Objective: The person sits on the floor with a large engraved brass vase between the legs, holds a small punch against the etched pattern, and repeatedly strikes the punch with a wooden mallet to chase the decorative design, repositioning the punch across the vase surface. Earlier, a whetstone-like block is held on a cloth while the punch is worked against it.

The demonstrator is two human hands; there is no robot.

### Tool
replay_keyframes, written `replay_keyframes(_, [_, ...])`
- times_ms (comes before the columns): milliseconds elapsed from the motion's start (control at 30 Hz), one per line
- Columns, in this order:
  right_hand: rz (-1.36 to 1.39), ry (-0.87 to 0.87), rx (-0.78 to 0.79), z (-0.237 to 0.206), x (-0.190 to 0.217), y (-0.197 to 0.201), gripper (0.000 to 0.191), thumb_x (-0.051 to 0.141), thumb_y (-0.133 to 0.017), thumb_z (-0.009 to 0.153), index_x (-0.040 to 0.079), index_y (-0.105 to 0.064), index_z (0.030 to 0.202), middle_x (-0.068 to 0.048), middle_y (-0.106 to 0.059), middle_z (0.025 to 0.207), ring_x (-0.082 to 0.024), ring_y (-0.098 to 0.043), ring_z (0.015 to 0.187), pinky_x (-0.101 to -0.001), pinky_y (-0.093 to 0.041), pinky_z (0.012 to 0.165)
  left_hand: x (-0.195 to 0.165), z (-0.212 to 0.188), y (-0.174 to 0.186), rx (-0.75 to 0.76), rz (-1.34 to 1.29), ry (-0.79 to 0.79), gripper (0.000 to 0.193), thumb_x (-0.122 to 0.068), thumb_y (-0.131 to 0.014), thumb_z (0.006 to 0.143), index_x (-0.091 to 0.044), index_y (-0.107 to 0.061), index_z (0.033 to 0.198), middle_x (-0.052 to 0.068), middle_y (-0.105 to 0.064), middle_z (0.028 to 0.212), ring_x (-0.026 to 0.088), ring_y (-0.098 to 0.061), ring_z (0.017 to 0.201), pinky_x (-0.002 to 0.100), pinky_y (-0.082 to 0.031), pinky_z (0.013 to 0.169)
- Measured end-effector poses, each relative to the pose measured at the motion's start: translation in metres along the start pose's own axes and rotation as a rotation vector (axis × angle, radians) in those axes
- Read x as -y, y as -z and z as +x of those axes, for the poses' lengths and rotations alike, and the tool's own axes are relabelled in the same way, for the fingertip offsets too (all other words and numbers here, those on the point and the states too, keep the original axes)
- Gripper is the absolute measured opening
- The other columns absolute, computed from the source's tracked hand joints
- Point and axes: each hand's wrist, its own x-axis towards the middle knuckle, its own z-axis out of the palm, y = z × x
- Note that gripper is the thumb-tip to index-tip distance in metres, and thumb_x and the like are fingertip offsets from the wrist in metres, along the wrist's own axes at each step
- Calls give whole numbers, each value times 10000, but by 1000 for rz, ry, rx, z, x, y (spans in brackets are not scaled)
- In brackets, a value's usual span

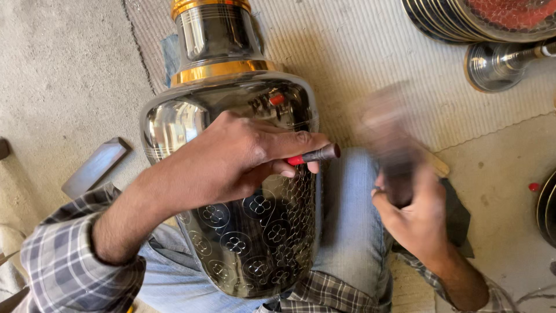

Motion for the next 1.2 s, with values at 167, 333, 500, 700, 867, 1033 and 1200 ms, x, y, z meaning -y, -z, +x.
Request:
replay_keyframes(167, [250, 42, 93, 25, -9, 14, 940, -77, -725, 842, 72, -221, 1621, -105, -646, 992, -195, -658, 823, -319, -611, 716, -11, -18, -18, -215, 200, 179, 473, 64, -635, 948, -83, -622, 1398, 44, -791, 1173, 143, -805, 872, 221, -640, 537])
replay_keyframes(333, [236, 207, 267, 87, 4, 34, 948, -51, -683, 899, 160, -198, 1686, -74, -600, 1000, -185, -652, 807, -282, -614, 718, -26, -32, -52, -571, 374, 433, 373, -49, -715, 1017, -120, -631, 1374, 7, -801, 1029, 75, -720, 671, 246, -583, 514])
replay_keyframes(500, [-243, 336, 488, 138, 45, 60, 883, -42, -732, 856, 166, -298, 1596, -38, -628, 852, -142, -609, 592, -273, -513, 509, -34, -32, -69, -800, 358, 500, 376, 18, -700, 995, -22, -618, 1359, 47, -812, 1055, 61, -725, 685, 224, -563, 490])
replay_keyframes(700, [-377, 486, 573, 177, 114, 54, 857, 23, -779, 827, 178, -340, 1547, -85, -690, 947, -191, -688, 732, -321, -573, 596, -36, -35, -81, -967, 194, 426, 432, 105, -670, 1044, -24, -542, 1436, 117, -768, 1177, 53, -736, 736, 160, -638, 593])
replay_keyframes(867, [-376, 477, 513, 179, 130, 63, 793, -88, -709, 893, 180, -364, 1555, -118, -697, 1061, -159, -708, 767, -317, -540, 598, -39, -40, -92, -1069, 116, 387, 487, 135, -669, 1017, -6, -479, 1443, 160, -744, 1151, 62, -714, 719, 150, -567, 543])
replay_keyframes(1033, [-941, 561, 722, 166, 102, 72, 1053, 5, -786, 752, 438, -332, 1599, -1, -605, 803, -137, -632, 575, -307, -557, 555, -35, -43, -91, -1060, 60, 437, 386, 155, -659, 990, 40, -499, 1321, 144, -733, 1010, 104, -727, 778, 203, -636, 661])
replay_keyframes(1200, [-913, 647, 646, 165, 106, 71, 1053, 38, -816, 677, 450, -432, 1567, 28, -538, 668, -120, -577, 522, -300, -541, 514, -34, -44, -101, -1138, 38, 366, 369, 133, -703, 1032, 32, -459, 1290, 189, -721, 1037, 126, -740, 842, 208, -669, 711])
